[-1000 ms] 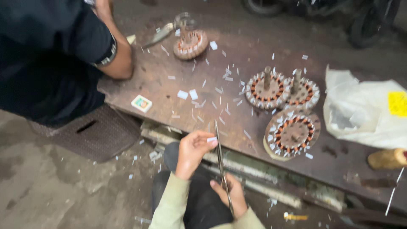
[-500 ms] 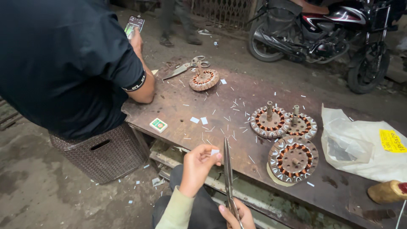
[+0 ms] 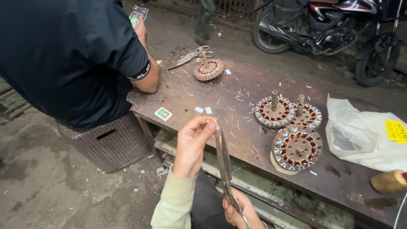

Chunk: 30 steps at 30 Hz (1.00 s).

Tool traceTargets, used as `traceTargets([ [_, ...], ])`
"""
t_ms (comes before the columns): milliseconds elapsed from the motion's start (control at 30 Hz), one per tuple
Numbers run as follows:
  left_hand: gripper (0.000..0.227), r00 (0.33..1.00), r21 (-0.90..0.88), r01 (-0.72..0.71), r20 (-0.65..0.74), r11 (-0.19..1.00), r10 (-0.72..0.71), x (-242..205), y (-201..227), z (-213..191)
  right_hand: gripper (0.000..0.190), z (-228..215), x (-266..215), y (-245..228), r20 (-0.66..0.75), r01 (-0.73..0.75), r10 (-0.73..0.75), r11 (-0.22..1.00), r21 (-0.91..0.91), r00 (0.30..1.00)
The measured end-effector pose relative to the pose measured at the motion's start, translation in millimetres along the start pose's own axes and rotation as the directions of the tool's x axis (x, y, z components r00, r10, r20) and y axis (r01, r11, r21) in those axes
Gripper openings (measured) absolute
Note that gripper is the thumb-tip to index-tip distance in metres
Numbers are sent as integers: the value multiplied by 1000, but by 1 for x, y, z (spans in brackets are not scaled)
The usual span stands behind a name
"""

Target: The person cuts small rectangular pieces of white insulating material using scissors and inserts them into the slots of a copper-wound stator. The person repeats this process for multiple stators placed on a metal workbench.

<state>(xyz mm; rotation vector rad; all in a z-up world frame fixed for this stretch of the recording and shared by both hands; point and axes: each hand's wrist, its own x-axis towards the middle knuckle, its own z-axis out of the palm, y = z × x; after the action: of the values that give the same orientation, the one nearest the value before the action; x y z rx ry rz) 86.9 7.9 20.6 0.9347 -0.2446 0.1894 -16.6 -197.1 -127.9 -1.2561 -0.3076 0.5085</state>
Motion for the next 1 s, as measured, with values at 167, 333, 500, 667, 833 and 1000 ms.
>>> traceTargets([
  [167,25,1000,-61,22,-5,998,-23,-9,11,9,71,12,-5,-24,5,-2,2,998,66,1000],
  [333,22,1000,-63,-9,-17,998,8,-18,17,17,66,7,-11,-14,-79,40,-45,997,-68,996],
  [500,19,1000,-73,-16,-6,997,15,-23,25,22,58,-11,-28,6,-180,20,-77,954,-299,981],
  [667,19,1000,-104,17,14,994,-16,-26,29,29,57,-23,-37,21,-160,18,-78,939,-344,984],
  [833,19,998,-102,34,47,994,-30,-30,37,38,64,-16,-28,33,-106,-126,140,984,122,985],
  [1000,18,999,-87,24,27,996,-22,-43,47,49,75,-8,-40,25,-259,-28,21,999,-22,966],
])
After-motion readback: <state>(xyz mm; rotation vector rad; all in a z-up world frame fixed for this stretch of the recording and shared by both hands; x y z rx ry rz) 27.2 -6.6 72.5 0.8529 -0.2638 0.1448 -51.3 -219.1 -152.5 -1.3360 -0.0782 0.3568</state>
